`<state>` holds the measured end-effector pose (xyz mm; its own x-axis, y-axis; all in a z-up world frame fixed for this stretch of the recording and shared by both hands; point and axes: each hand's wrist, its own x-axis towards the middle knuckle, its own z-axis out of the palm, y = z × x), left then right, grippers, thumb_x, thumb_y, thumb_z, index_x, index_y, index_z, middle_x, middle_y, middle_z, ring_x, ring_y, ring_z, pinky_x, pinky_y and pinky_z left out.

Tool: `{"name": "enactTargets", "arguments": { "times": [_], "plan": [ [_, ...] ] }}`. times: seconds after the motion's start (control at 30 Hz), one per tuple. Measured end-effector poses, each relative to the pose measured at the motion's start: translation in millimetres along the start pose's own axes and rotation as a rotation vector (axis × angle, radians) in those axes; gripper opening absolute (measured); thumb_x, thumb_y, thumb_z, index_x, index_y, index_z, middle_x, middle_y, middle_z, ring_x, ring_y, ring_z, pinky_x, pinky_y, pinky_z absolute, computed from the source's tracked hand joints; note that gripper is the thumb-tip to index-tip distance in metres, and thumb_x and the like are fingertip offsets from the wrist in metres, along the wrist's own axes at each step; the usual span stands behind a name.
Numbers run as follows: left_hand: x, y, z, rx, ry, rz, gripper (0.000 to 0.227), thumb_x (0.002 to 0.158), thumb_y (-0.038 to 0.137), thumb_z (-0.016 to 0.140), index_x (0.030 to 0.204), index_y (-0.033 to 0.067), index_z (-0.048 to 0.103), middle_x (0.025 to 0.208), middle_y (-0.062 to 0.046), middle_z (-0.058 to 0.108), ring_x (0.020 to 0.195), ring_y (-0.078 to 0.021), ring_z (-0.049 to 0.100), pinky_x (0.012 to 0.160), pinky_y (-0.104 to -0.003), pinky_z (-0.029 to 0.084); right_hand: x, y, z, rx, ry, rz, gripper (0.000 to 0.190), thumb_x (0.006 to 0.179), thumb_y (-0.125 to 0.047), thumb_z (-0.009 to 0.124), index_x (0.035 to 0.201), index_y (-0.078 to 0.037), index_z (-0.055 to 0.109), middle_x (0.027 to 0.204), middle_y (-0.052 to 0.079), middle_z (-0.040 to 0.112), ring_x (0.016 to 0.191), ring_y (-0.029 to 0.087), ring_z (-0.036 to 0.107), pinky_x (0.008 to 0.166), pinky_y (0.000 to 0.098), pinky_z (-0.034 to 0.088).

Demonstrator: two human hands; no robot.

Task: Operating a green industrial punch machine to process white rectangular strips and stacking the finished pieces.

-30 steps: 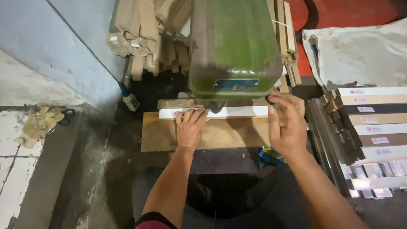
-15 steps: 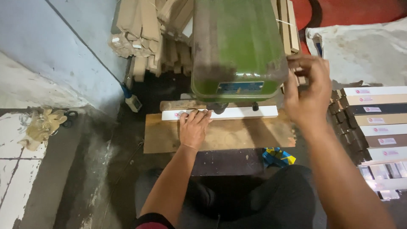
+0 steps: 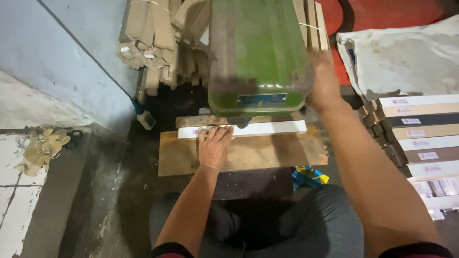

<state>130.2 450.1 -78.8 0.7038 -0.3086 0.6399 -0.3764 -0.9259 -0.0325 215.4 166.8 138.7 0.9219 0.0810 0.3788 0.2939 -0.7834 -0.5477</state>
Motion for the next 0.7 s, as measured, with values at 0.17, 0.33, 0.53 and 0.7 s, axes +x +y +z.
{"name": "enactTargets", "arguments": {
  "times": [0.17, 0.33, 0.53, 0.7],
  "plan": [
    [-11.3, -2.5, 23.9, -0.104, -0.033, -0.075, 0.028, 0.105, 0.040, 0.056, 0.123, 0.0252, 0.071, 0.112, 0.006, 0.068, 0.113, -0.0134, 0.056, 0.098, -0.042, 0.031, -44.4, 41.2, 23.4, -0.124, -0.324, 0.027, 0.029, 0.089, -0.005, 0.059, 0.108, 0.014, 0.069, 0.108, 0.037, 0.064, 0.102, 0.054, 0.062, 0.084, 0.0635, 0.051],
    [-10.4, -3.2, 16.8, -0.102, -0.037, -0.097, 0.028, 0.105, 0.040, 0.055, 0.124, 0.0264, 0.071, 0.112, 0.007, 0.068, 0.114, -0.0123, 0.056, 0.099, -0.042, 0.031, -73.5, -17.0, -21.0, 0.064, -0.553, 0.312, 0.036, 0.101, -0.013, 0.048, 0.109, 0.009, 0.076, 0.113, 0.030, 0.075, 0.109, 0.045, 0.072, 0.097, 0.0585, 0.053],
    [-5.8, 1.1, 6.8, -0.189, -0.023, -0.117, 0.030, 0.104, 0.042, 0.056, 0.126, 0.0270, 0.071, 0.115, 0.008, 0.068, 0.118, -0.0129, 0.054, 0.104, -0.043, 0.031, -113.1, 43.1, -9.5, 0.286, -0.286, 0.381, 0.029, 0.100, -0.003, 0.050, 0.116, 0.004, 0.072, 0.102, 0.030, 0.071, 0.100, 0.041, 0.070, 0.087, 0.0507, 0.056],
    [-14.9, -6.9, -33.5, -0.121, 0.176, -0.486, 0.022, 0.101, 0.030, 0.073, 0.116, 0.0156, 0.078, 0.118, -0.001, 0.071, 0.120, -0.0168, 0.057, 0.103, -0.043, 0.034, -144.8, 126.6, 53.4, 0.131, -0.167, 0.611, 0.045, 0.101, -0.043, 0.061, 0.129, -0.010, 0.073, 0.094, 0.017, 0.076, 0.076, 0.030, 0.076, 0.069, 0.0441, 0.059]
  ]
}}
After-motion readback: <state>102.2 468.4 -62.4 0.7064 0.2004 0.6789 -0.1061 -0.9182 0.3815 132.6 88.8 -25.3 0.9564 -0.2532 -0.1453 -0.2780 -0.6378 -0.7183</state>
